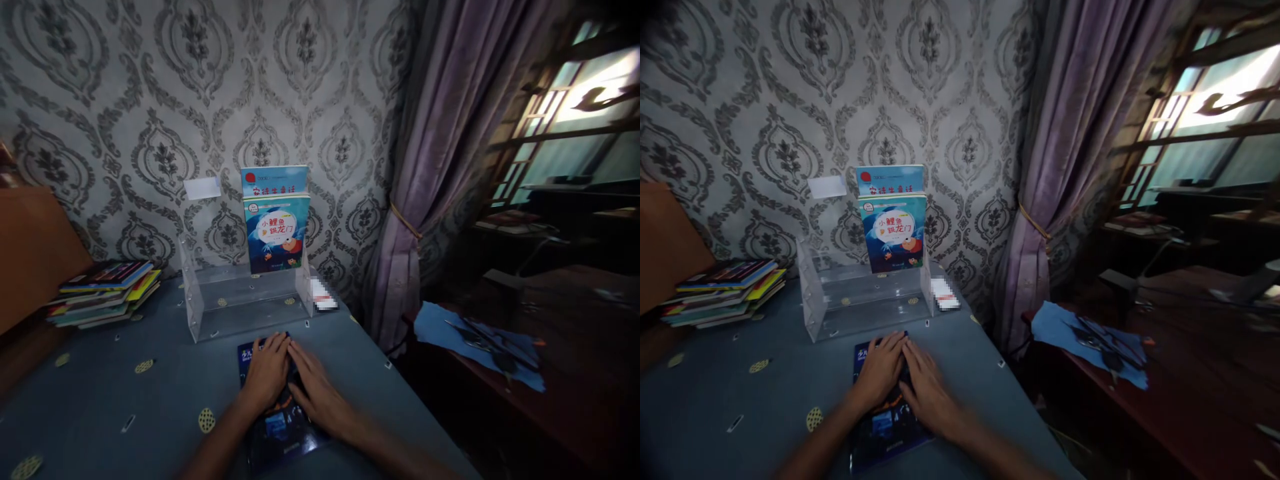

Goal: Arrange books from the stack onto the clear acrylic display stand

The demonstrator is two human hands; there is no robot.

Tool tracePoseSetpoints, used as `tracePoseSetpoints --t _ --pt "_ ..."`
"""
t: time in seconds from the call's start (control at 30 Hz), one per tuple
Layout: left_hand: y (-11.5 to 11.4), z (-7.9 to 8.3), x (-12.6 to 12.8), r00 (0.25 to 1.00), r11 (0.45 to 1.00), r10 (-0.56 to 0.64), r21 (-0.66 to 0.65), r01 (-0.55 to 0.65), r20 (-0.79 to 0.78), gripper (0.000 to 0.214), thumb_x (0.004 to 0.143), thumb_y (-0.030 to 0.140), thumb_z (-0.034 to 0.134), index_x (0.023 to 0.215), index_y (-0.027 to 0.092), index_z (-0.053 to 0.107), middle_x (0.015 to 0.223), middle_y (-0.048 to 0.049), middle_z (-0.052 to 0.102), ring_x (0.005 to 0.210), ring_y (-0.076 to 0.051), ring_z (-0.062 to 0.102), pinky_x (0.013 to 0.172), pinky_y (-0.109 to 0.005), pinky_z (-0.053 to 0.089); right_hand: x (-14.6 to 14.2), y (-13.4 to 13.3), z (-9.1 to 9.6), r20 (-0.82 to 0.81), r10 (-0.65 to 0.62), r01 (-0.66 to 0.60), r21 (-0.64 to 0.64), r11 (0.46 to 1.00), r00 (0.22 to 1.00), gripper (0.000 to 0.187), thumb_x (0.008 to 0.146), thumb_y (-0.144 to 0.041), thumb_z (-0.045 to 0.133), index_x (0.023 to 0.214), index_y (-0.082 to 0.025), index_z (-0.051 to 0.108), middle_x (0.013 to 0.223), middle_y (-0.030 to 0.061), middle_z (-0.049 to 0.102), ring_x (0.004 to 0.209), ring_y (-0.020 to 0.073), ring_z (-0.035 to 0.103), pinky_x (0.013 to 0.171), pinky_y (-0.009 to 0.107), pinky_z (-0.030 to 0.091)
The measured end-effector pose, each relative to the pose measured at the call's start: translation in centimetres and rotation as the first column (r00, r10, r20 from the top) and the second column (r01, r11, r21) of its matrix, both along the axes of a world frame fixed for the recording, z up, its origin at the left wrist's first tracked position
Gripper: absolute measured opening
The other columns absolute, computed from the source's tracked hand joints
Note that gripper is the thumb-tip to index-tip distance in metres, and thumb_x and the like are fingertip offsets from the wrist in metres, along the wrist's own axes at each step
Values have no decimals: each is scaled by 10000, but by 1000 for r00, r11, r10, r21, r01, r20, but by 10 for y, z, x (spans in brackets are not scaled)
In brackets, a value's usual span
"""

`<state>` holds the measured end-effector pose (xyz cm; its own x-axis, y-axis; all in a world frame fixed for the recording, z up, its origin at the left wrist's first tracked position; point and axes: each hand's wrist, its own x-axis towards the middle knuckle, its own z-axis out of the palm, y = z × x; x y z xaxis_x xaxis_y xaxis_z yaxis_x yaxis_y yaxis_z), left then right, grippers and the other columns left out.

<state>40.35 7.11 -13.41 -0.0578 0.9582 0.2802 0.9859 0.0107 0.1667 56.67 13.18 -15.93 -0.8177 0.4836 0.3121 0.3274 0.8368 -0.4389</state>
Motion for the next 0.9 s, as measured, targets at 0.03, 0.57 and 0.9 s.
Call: tracePoseSetpoints --t 0.03,0.57,0.9 --pt "0 -1 -1 1000 1000 -2 -4 2 -3 468 978 123 395 1415 197 542 1492 -97 549 1391 -260 493 1137 -554 378 1 -4 0 14 10 -11 11 1000 1000 734 937 -207 489 1611 -174 200 1650 146 293 1527 257 276 1230 495 323" --pt "-1 6 0 999 998 1 -58 1 33 430 1004 175 410 1416 202 530 1509 -92 531 1404 -264 468 1151 -563 346 7 -18 -3 58 -15 0 253 967 998 614 966 -307 533 1534 -127 386 1535 172 487 1441 298 436 1167 513 409" --pt "0 2 4 996 999 7 -32 -5 86 403 1021 200 405 1396 214 551 1490 -90 552 1395 -263 484 1153 -578 350 13 -12 -23 88 15 -42 311 950 996 649 972 -421 533 1539 -134 402 1549 176 462 1428 323 452 1157 512 413"
